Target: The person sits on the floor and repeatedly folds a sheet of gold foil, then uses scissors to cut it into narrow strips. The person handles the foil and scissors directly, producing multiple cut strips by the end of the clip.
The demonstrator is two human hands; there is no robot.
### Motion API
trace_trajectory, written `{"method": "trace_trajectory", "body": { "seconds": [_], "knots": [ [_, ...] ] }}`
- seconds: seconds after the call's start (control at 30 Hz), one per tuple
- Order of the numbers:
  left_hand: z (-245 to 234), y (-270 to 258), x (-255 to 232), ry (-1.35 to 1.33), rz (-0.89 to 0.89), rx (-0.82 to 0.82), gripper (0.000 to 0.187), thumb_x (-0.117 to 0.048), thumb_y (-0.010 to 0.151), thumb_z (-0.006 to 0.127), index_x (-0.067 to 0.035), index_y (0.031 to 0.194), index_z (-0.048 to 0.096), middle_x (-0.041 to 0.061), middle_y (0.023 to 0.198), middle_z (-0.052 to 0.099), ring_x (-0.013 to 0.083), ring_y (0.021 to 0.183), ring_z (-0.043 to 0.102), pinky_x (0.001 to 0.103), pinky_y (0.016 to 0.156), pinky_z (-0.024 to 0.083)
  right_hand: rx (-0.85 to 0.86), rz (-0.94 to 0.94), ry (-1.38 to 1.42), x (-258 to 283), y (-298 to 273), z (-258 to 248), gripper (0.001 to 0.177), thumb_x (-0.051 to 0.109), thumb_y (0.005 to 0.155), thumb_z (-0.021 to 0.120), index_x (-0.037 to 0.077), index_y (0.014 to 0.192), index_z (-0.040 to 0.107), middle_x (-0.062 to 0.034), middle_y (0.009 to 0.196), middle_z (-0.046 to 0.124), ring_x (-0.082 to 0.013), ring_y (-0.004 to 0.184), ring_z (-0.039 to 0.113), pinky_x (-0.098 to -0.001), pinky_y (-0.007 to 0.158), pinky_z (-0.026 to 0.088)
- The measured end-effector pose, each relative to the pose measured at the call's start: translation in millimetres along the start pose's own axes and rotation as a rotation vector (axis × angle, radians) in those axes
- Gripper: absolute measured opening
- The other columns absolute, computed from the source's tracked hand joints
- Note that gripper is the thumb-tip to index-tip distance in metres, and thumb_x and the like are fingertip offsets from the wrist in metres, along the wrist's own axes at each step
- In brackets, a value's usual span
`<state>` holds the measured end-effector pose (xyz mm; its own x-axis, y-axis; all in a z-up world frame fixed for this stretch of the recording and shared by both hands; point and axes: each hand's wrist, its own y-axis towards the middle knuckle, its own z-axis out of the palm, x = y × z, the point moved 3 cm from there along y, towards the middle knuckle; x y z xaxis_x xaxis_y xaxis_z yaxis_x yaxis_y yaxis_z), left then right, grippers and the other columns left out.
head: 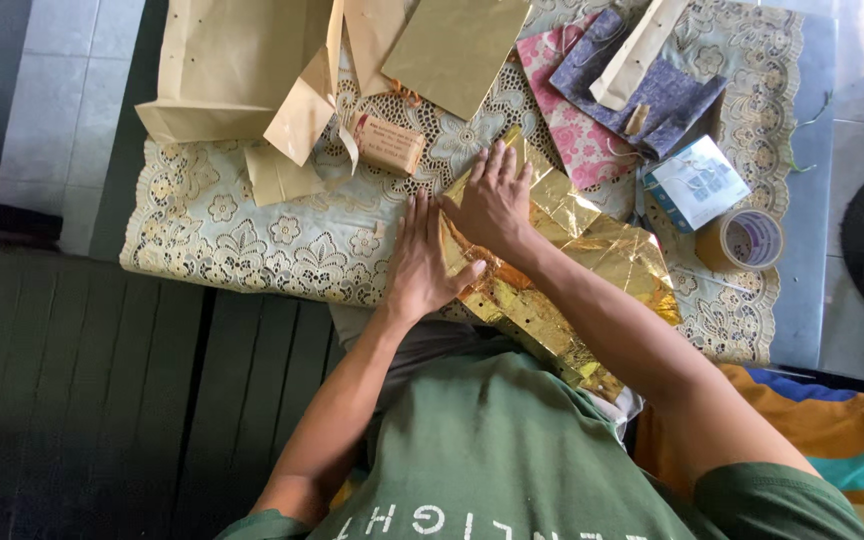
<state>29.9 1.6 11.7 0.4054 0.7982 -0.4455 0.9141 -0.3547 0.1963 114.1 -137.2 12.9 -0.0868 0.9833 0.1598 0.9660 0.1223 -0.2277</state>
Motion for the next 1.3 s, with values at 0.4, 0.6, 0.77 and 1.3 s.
{"method": "trace_trajectory", "body": {
  "seconds": [0.4,0.6,0.77,1.3],
  "knots": [
    [-26.3,-37.7,-10.5,0.193,-0.177,0.028,0.112,-0.078,0.090,0.048,0.017,0.148,0.035,0.035,0.159,0.030,0.0426,0.155,0.018,0.063,0.122,0.006,0.003,0.000,0.062,11.6,-21.6,-19.2,0.129,0.083,0.082,0.054,-0.018,0.152,0.014,-0.0410,0.161,0.005,-0.0553,0.150,0.003,-0.0762,0.113,0.008],
    [-24.1,-18.8,-11.0,0.287,-0.244,0.116,0.113,-0.082,0.087,0.045,0.016,0.143,0.036,0.034,0.160,0.027,0.0402,0.154,0.014,0.065,0.120,0.004,0.006,0.035,0.071,15.7,-24.2,-20.6,0.144,0.092,0.071,0.058,-0.016,0.154,0.012,-0.0397,0.161,0.001,-0.0543,0.151,-0.002,-0.0797,0.111,0.007],
    [-11.0,-12.5,-16.6,0.209,-0.094,0.047,0.117,-0.077,0.092,0.046,0.023,0.149,0.027,0.041,0.158,0.026,0.0450,0.151,0.019,0.053,0.125,0.012,0.002,0.063,0.081,9.2,-15.1,-13.7,0.144,0.095,0.066,0.057,-0.010,0.156,0.017,-0.0330,0.164,0.005,-0.0481,0.153,0.002,-0.0772,0.114,0.007],
    [-12.0,-18.8,-15.3,0.171,-0.144,0.090,0.112,-0.075,0.090,0.050,0.018,0.149,0.028,0.038,0.159,0.026,0.0443,0.151,0.025,0.054,0.123,0.018,-0.466,-0.092,0.308,-45.0,9.3,-21.7,0.058,0.067,0.076,0.084,0.013,0.095,0.075,-0.0047,0.100,0.057,-0.0236,0.099,0.049,-0.0489,0.086,0.037]
  ]
}}
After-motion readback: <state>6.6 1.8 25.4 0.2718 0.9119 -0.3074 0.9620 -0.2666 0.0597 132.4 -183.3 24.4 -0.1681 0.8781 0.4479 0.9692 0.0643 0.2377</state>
